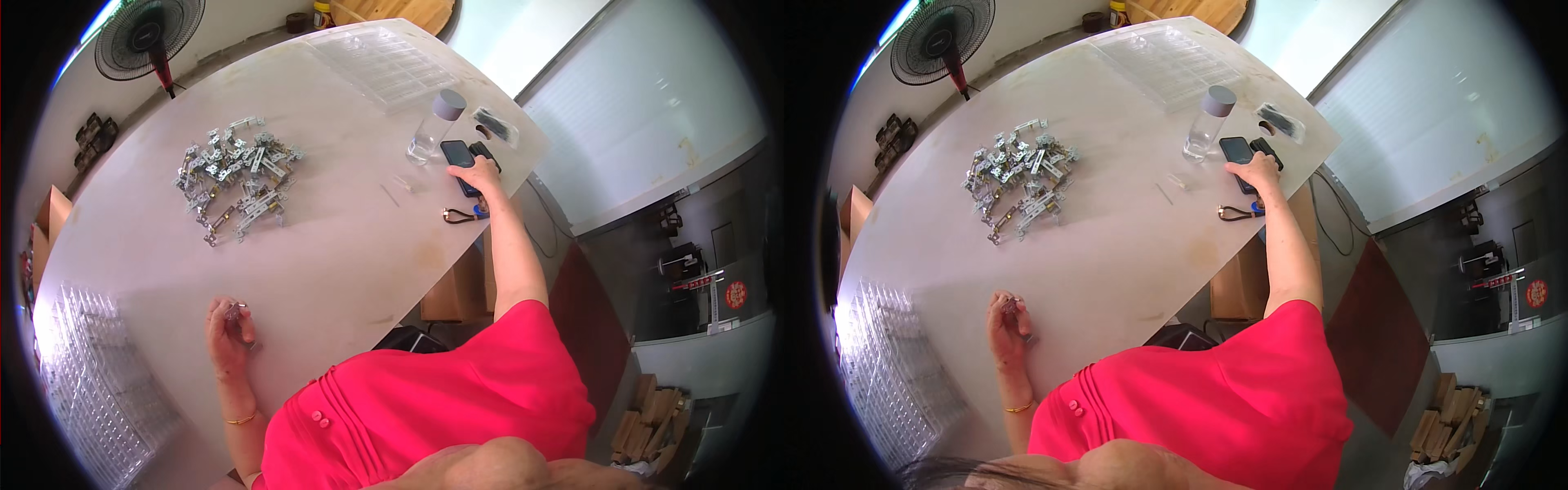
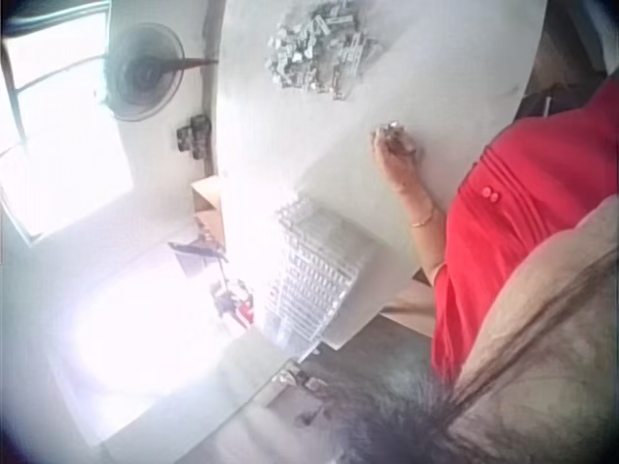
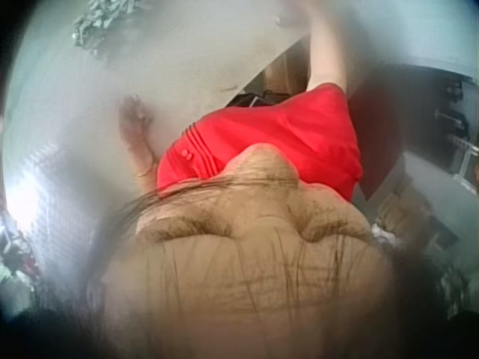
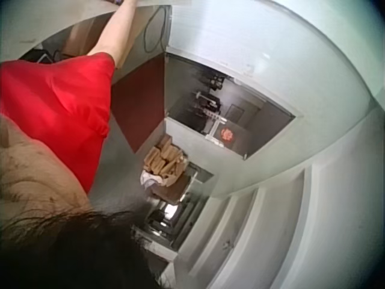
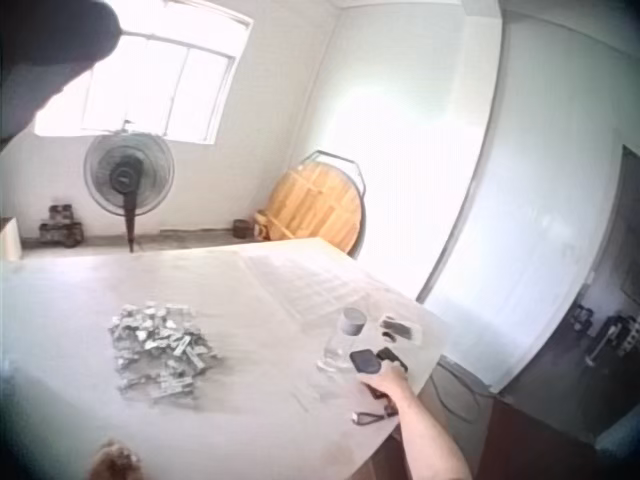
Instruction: The person picks up a metal bracket and a pin by hand, inserts the pin into the bracket, and places the assembled unit into a plastic tray, repeating the process for multiple units.
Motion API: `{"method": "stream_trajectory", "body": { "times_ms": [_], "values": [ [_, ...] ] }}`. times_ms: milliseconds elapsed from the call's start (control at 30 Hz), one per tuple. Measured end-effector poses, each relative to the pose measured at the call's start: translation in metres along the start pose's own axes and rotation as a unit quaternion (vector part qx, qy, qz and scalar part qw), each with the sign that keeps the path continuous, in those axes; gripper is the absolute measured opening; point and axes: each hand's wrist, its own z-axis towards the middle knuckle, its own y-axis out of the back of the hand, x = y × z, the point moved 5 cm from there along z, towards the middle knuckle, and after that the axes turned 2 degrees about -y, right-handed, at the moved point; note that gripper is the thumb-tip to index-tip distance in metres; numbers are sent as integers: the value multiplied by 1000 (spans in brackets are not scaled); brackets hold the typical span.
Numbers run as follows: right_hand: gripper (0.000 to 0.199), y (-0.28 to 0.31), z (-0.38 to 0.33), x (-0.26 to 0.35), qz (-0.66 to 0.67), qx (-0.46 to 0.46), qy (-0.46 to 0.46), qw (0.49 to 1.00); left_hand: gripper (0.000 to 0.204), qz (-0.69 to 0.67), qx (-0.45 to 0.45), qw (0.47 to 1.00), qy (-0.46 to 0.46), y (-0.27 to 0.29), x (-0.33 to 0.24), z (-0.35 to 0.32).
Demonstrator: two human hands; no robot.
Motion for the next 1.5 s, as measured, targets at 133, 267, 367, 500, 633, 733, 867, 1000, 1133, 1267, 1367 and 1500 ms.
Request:
{"method": "stream_trajectory", "body": {
  "times_ms": [133, 267, 367, 500, 633, 733, 867, 1000, 1133, 1267, 1367, 1500],
  "values": [
    [92, -5, -1, 4, 27, -22, 12, 999, 19, -3, 2, 1000, -7, 2, -6, -3],
    [93, -9, 5, 5, 21, -21, 28, 999, 19, -13, 3, 1000, -1, 3, -6, -1],
    [93, -10, 2, 4, 44, -31, 42, 998, 19, -18, 5, 1000, -4, 4, -4, -1],
    [93, -6, 1, 4, 29, -36, 42, 998, 19, -20, -7, 1000, 5, 2, -2, -3],
    [92, -4, 6, 1, 20, -47, 42, 998, 20, -16, 1, 1000, 0, 0, -1, -2],
    [92, -3, 4, 1, 22, -45, 49, 998, 20, -16, 3, 1000, 0, -1, -1, -2],
    [87, -3, 2, -4, 27, -56, 65, 996, 20, -17, -4, 1000, 5, 1, 0, -3],
    [76, 10, 5, -32, 56, -111, 54, 991, 20, -17, -8, 1000, 3, -2, -1, -1],
    [46, 57, -23, -21, 242, -137, 118, 953, 19, -19, -3, 1000, 11, -2, -1, -1],
    [19, 114, -102, 48, 527, -82, 259, 805, 19, -15, -7, 1000, 9, -3, -2, -4],
    [22, 141, -170, 97, 601, 42, 414, 682, 18, -13, 1, 1000, 6, -4, -2, -3],
    [15, 164, -283, 164, 541, 207, 638, 508, 18, -18, 1, 1000, 1, -2, 0, -3]
  ]
}}
